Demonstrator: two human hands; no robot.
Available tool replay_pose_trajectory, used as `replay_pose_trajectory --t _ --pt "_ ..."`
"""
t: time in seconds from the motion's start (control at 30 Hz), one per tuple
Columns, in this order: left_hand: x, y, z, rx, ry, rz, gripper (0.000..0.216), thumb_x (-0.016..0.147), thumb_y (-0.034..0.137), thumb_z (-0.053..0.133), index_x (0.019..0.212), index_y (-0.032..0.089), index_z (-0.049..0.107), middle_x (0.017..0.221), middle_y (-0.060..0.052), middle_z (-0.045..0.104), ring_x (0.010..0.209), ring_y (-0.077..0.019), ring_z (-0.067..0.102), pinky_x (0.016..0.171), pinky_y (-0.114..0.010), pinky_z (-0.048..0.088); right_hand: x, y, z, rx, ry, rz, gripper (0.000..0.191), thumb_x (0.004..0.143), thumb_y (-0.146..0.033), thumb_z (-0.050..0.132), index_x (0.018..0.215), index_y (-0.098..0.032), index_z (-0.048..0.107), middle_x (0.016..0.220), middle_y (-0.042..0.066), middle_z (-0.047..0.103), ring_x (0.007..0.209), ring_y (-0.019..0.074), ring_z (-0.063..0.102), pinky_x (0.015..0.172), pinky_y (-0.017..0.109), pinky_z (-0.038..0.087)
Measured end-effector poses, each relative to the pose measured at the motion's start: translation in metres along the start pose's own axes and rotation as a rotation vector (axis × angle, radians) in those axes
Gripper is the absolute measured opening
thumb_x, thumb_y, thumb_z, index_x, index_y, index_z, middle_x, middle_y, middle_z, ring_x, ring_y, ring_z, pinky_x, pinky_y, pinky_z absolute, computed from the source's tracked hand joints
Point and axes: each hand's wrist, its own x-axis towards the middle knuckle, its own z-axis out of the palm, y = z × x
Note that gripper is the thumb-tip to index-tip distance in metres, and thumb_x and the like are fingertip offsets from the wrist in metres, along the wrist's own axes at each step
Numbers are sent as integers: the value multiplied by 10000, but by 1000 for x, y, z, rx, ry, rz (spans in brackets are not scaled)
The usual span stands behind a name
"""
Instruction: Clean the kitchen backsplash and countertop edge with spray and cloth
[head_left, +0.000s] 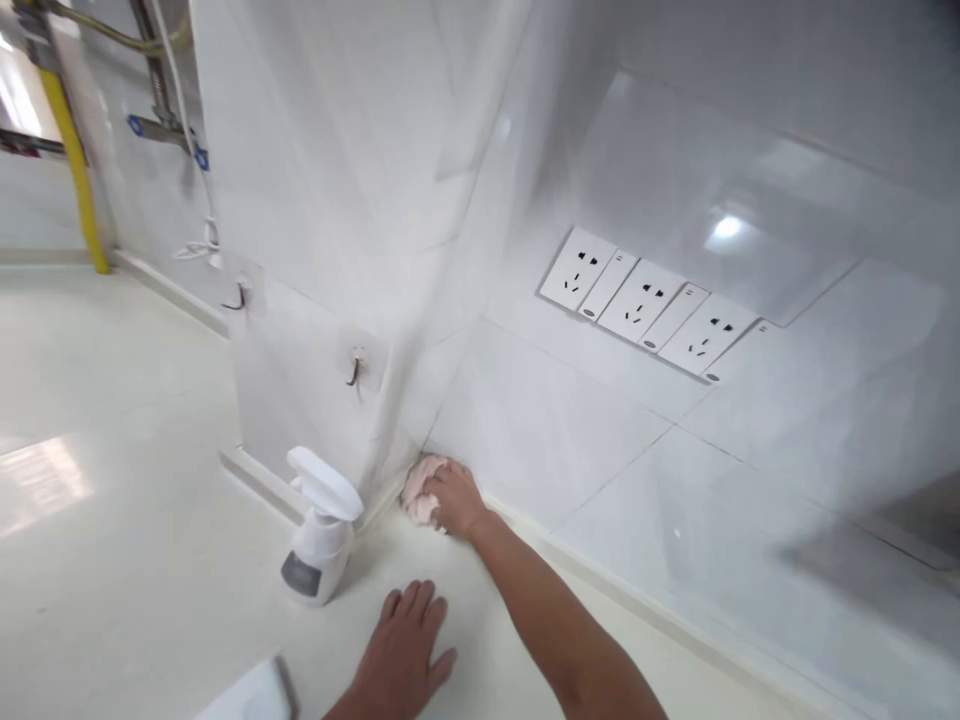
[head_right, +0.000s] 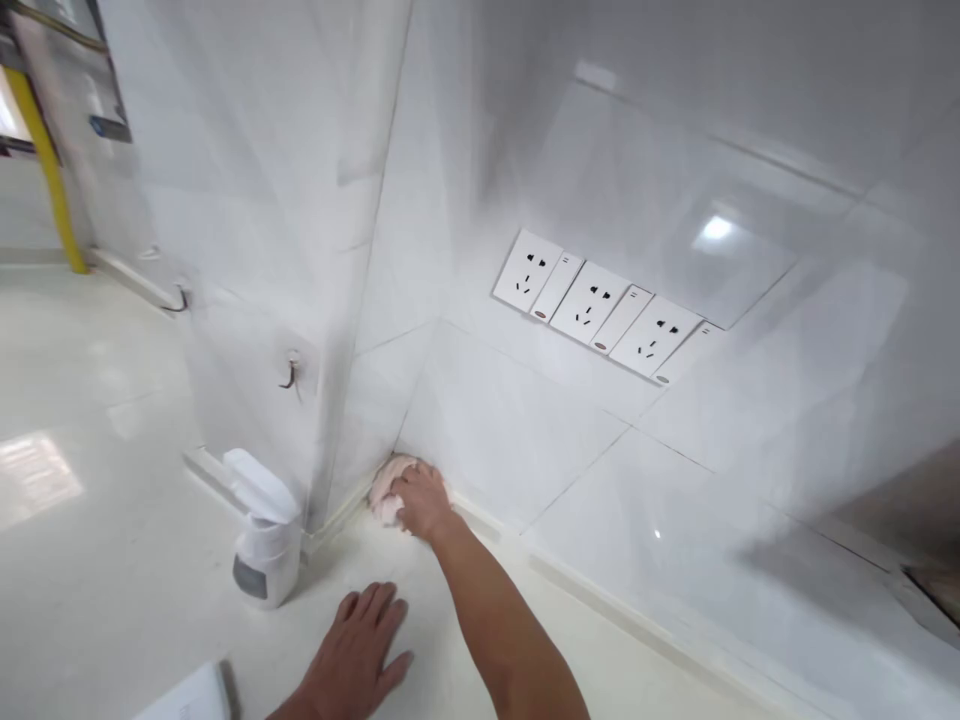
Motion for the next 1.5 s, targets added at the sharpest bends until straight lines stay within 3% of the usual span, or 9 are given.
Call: replay_pose_trajectory --t 0.1,0.27,0.37,0.47,0.63,0.8,1.17,1.37,1.5 --pt "0 -2 6 30 52 16 449 928 470 613 1322 257 635 1409 -122 635 1302 -351 555 1116 -546 362 11 -12 -7 240 151 177 125 846 -252 660 954 -214 711 1046 45 714 1055 228 600 988 380 456" --pt "3 -4 4 20 70 22 433 923 450 623 1316 269 638 1404 -112 637 1290 -344 563 1109 -536 363 28 -27 -84 687 499 324 475 999 -506 335 1056 -157 654 927 72 721 880 208 671 763 298 526" --pt "5 -2 -3 -16 3 -6 431 943 465 598 1318 259 648 1425 -126 626 1317 -358 546 1117 -550 360 29 -49 -140 1072 955 237 508 967 -555 380 1188 -156 604 1020 77 715 923 207 685 806 315 554" --pt "7 -1 -11 -47 -82 -31 460 963 495 567 1341 244 649 1462 -149 606 1349 -375 529 1131 -577 356 38 -74 -180 809 1337 95 446 965 -480 462 1282 -182 557 1207 104 659 1130 217 631 997 380 519" --pt "7 -2 -13 -42 -116 -42 489 976 513 546 1367 236 643 1485 -157 594 1377 -389 519 1141 -604 358 66 -71 -201 -214 1103 4 380 998 -349 525 1324 -163 585 1454 190 508 1368 308 447 1171 504 352" --pt "7 -4 -16 -21 -79 -25 465 985 538 538 1332 254 663 1453 -136 623 1343 -360 552 1115 -561 389 42 -15 -200 -615 801 -131 420 1062 -356 476 1447 -201 542 1546 169 471 1384 294 421 1168 460 305" --pt "15 3 -38 -9 -119 -22 445 981 512 542 1297 228 674 1403 -143 642 1339 -349 542 1115 -551 373 -211 164 -232 -833 1292 299 275 869 -373 517 1039 -181 617 1134 165 536 1106 318 491 945 521 432" --pt "16 -2 -32 0 -98 -20 476 978 543 540 1315 235 673 1402 -142 652 1343 -355 553 1113 -553 387 -219 167 -275 -652 1673 244 358 753 -247 499 1107 -205 534 1177 133 483 1126 292 493 971 522 444" --pt "16 -5 -30 7 -96 -25 491 971 580 539 1308 253 685 1408 -131 656 1345 -346 561 1122 -541 392 -194 139 -322 -672 1600 227 522 699 -231 512 1219 -187 525 1290 167 472 1246 340 469 1033 558 396"
